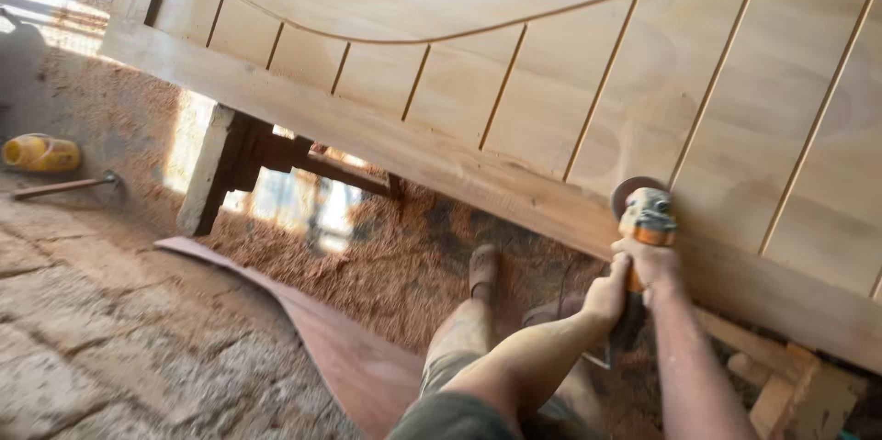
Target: The person uses an orbital sander to smooth the surface of a large wooden door panel. They systematically sand the flat areas and the carved grooves, moving the tool across the entire surface.
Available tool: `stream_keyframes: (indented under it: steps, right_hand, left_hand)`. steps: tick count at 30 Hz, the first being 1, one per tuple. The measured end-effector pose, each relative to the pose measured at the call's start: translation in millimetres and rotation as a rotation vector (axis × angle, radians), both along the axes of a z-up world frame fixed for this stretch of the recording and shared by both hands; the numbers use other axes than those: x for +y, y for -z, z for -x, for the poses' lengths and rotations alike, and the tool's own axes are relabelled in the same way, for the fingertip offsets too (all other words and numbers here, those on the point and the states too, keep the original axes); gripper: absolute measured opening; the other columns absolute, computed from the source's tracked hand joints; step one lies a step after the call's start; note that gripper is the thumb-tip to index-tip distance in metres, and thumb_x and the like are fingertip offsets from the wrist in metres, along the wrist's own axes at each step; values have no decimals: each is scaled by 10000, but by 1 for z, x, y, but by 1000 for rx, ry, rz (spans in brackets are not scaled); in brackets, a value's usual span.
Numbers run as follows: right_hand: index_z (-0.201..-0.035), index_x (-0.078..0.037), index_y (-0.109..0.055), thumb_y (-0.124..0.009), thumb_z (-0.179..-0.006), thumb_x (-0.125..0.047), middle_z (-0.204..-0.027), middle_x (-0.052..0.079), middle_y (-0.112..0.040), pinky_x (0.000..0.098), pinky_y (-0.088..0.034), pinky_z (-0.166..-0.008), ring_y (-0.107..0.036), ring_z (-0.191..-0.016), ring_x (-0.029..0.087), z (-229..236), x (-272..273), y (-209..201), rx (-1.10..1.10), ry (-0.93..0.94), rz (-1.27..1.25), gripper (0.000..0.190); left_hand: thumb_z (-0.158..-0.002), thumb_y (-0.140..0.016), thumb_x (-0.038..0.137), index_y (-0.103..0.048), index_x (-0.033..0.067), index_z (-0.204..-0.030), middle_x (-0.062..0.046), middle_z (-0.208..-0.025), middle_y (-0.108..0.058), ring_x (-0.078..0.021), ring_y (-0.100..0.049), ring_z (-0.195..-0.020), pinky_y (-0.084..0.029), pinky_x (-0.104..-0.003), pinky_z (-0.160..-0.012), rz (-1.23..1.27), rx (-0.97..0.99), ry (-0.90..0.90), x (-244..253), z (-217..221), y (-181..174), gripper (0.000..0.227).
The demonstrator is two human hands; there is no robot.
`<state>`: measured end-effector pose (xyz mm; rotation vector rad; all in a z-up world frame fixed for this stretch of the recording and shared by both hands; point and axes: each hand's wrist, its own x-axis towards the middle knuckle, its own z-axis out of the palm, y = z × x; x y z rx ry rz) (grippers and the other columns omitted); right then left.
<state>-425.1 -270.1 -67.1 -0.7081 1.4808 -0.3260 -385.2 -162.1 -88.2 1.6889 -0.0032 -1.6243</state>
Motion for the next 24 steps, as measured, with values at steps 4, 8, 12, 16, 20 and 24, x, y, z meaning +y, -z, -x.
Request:
stream_keyframes:
  steps: [4, 8, 12, 16, 20, 24]
  right_hand:
    - [-855, -2, -680, -814, -723, -119, -733, 74, -666, 343, -521, -535, -631, -572, 194, -64, 12, -6, 34, -104, 12, 221]
    - [-884, -84, -730, -830, -611, -154, -811, 67, -711, 357, -591, -617, -692, -687, 194, -119, 28, -11, 186, -239, 94, 299]
    - [-884, -70, -759, -852, -600, -214, -826, 100, -751, 359, -600, -632, -718, -697, 212, -175, 46, -17, 201, -392, 91, 331]
    - [-885, -84, -783, -866, -530, -323, -833, 91, -779, 323, -616, -690, -750, -731, 212, -208, 56, -36, 274, -574, 151, 436]
    - [-856, -92, -781, -864, -550, -325, -862, 107, -787, 342, -607, -742, -756, -783, 221, -199, 55, -57, 360, -645, 186, 394]
    - [-874, -107, -768, -822, -565, -286, -870, 109, -788, 363, -608, -732, -758, -781, 240, -143, 42, -74, 330, -612, 131, 361]
  left_hand:
    - [-975, -357, 794, -721, -116, -1074, -171, -897, -730, -228, -681, -830, -535, -389, -734, -4, 51, -64, 8, -61, -10, 985]
    - [-994, -273, 767, -723, 4, -979, -70, -745, -653, -177, -588, -646, -477, -339, -589, 21, 156, -127, 31, -117, -21, 887]
    - [-985, -254, 788, -704, 0, -1110, -86, -792, -621, -175, -571, -657, -476, -326, -577, -39, 174, -261, 52, -160, -33, 916]
    - [-952, -343, 748, -546, 29, -1374, -161, -1217, -668, -235, -658, -1084, -560, -379, -917, -54, 161, -507, 59, -177, -40, 858]
    - [-899, -310, 812, -475, 153, -1500, -107, -1396, -612, -244, -577, -1286, -456, -378, -1090, -5, 297, -596, 60, -159, -39, 907]
    - [-865, -309, 866, -497, 133, -1495, -80, -1409, -605, -237, -562, -1303, -435, -378, -1120, -161, 388, -539, 50, -106, -33, 985]
